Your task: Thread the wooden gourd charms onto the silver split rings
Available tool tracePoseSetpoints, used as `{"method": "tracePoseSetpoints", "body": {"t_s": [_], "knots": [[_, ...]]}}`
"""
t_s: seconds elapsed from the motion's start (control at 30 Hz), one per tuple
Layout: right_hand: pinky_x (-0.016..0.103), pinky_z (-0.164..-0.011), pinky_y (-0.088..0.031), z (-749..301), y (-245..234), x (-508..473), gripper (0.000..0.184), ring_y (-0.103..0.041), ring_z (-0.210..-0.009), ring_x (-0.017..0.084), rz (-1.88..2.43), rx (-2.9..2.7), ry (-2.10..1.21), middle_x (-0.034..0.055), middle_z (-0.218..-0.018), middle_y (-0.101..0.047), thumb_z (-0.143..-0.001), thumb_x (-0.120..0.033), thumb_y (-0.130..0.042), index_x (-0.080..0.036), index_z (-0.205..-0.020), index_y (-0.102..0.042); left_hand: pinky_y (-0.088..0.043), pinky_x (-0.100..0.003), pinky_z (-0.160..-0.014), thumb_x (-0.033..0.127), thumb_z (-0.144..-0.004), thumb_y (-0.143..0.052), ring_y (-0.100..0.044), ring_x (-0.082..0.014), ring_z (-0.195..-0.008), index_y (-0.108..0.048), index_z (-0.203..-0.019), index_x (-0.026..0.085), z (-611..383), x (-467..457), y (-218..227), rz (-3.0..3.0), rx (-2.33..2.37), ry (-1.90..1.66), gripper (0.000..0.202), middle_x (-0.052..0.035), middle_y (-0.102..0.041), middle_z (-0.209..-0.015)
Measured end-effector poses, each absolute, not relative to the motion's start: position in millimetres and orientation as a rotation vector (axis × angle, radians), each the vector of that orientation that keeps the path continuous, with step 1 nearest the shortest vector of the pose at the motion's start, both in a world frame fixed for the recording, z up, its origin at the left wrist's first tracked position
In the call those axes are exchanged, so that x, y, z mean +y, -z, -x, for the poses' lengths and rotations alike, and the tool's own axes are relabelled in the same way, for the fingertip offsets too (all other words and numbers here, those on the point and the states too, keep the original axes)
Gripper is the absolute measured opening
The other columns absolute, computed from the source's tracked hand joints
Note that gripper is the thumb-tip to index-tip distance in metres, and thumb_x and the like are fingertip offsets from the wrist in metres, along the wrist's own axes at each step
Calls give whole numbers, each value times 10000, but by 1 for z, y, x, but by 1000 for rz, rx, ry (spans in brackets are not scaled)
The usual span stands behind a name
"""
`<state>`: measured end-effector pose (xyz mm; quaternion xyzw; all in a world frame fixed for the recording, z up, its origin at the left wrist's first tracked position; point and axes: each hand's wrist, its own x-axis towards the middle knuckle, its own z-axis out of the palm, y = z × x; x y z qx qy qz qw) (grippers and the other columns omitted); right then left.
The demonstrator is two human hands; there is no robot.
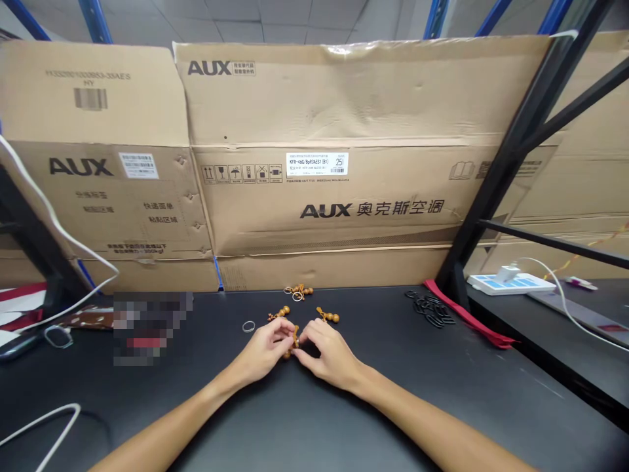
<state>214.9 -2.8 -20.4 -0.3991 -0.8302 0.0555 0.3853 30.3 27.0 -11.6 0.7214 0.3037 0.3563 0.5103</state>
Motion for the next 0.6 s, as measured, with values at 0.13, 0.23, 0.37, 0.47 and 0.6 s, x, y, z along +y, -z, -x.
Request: {"method": "tracePoseSetpoints", "body": {"t_s": [0.13,0.23,0.37,0.47,0.6], "knots": [[309,-735,-434,-217,22,-1,44,-538,-766,176,997,-2094,-204,30,-817,-621,-822,-160,-572,-201,-803,-568,-479,-302,-711,396,-841,-600,-623,-170,-783,-517,-970,160,-31,25,12,-1647,700,-820,281,-52,-611,-874],[302,-723,-433,-218,21,1,59,-538,-757,169,976,-2080,-285,23,-802,-615,-830,-150,-565,-200,-799,-577,-477,-296,-713,395,-852,-583,-607,-159,-772,-518,-957,160,-31,24,11,-1664,720,-825,265,-44,-595,-865],[294,-690,-433,-219,20,1,68,-532,-723,162,987,-2052,-342,20,-772,-608,-839,-159,-561,-194,-783,-577,-473,-279,-706,419,-878,-531,-576,-160,-793,-523,-921,169,-32,24,10,-1723,723,-827,254,-33,-572,-842],[295,-689,-435,-219,19,1,83,-535,-725,162,970,-2050,-359,25,-770,-608,-860,-178,-551,-191,-781,-574,-454,-260,-683,433,-878,-517,-560,-155,-789,-515,-914,171,-31,23,9,-1771,747,-811,264,-29,-566,-860],[304,-717,-443,-219,19,0,117,-542,-759,171,920,-2093,-357,37,-787,-612,-894,-205,-524,-191,-791,-578,-410,-238,-633,412,-855,-544,-490,-122,-658,-519,-828,163,-30,22,9,-1936,871,-790,251,12,-529,-742]]}}
